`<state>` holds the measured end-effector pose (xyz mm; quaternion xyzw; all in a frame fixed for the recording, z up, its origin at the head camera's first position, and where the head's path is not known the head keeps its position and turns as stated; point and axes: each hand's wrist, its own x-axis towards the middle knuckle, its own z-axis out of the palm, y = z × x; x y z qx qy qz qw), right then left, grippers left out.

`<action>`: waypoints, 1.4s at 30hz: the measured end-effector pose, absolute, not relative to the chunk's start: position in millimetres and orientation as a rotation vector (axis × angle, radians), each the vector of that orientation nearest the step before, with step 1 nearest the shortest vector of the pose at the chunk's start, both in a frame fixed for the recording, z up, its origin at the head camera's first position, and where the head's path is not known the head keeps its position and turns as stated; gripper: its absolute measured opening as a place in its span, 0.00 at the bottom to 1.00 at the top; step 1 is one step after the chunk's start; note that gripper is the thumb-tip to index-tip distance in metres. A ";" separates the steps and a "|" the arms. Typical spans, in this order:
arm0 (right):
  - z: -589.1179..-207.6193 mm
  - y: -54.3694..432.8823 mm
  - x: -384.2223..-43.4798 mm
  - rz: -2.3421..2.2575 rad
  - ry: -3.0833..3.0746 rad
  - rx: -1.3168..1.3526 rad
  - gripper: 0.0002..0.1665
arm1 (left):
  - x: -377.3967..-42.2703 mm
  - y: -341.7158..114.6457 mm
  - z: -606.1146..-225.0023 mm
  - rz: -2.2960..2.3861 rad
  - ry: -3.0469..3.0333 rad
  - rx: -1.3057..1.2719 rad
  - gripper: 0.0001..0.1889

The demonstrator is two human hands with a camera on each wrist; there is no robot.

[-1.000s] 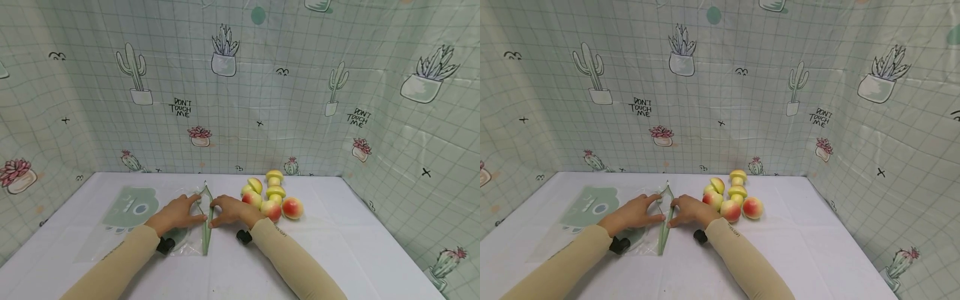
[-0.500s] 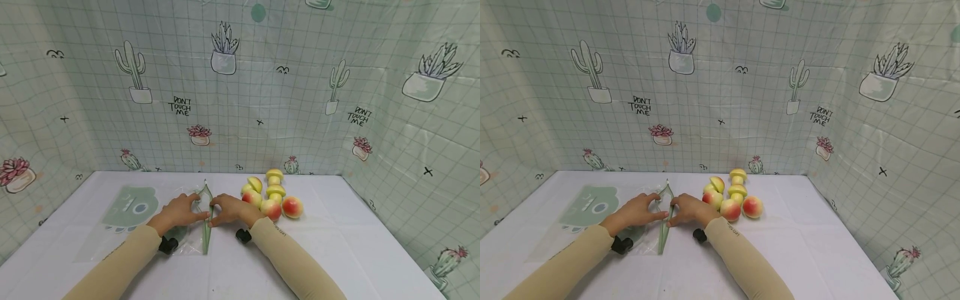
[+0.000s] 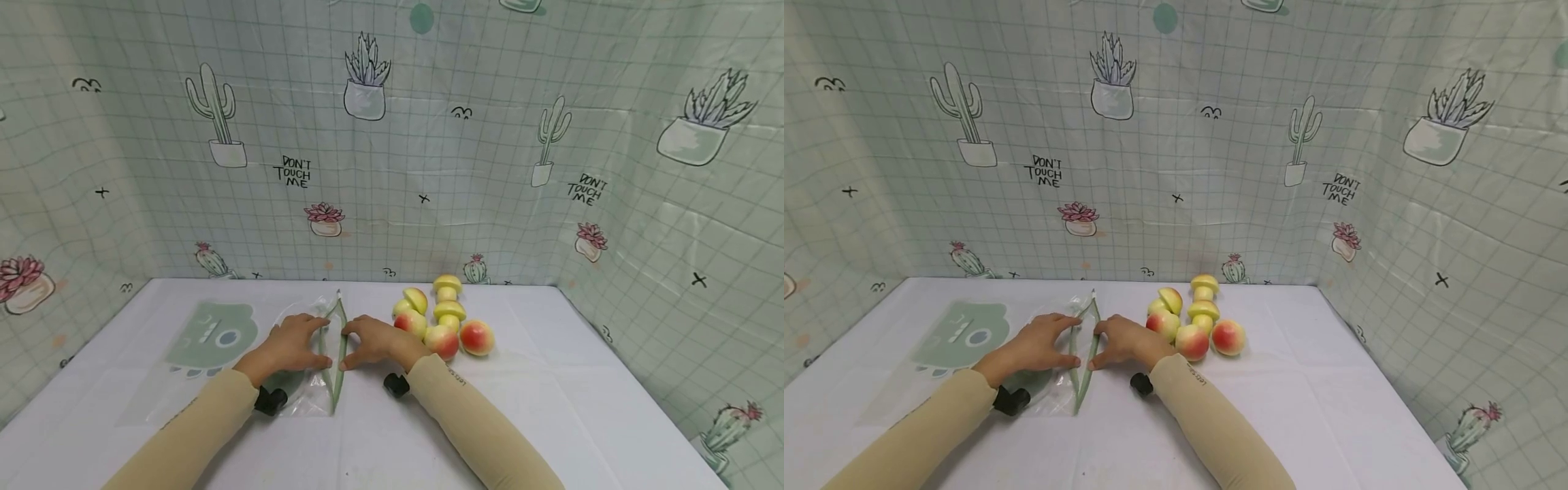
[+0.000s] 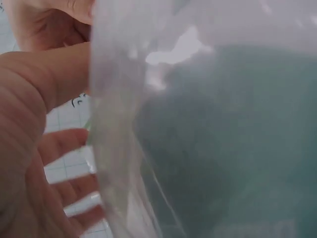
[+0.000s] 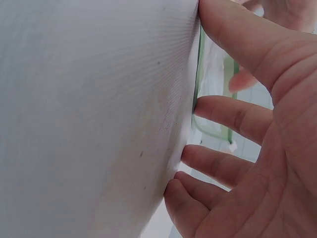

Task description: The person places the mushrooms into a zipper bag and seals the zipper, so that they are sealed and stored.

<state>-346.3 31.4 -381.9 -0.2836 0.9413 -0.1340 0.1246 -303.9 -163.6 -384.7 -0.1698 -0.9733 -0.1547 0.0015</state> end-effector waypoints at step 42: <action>-383.9 32.7 -346.8 -0.405 2.734 -0.810 0.42 | -316.8 -160.4 -392.1 -1.360 -2.889 -0.580 0.39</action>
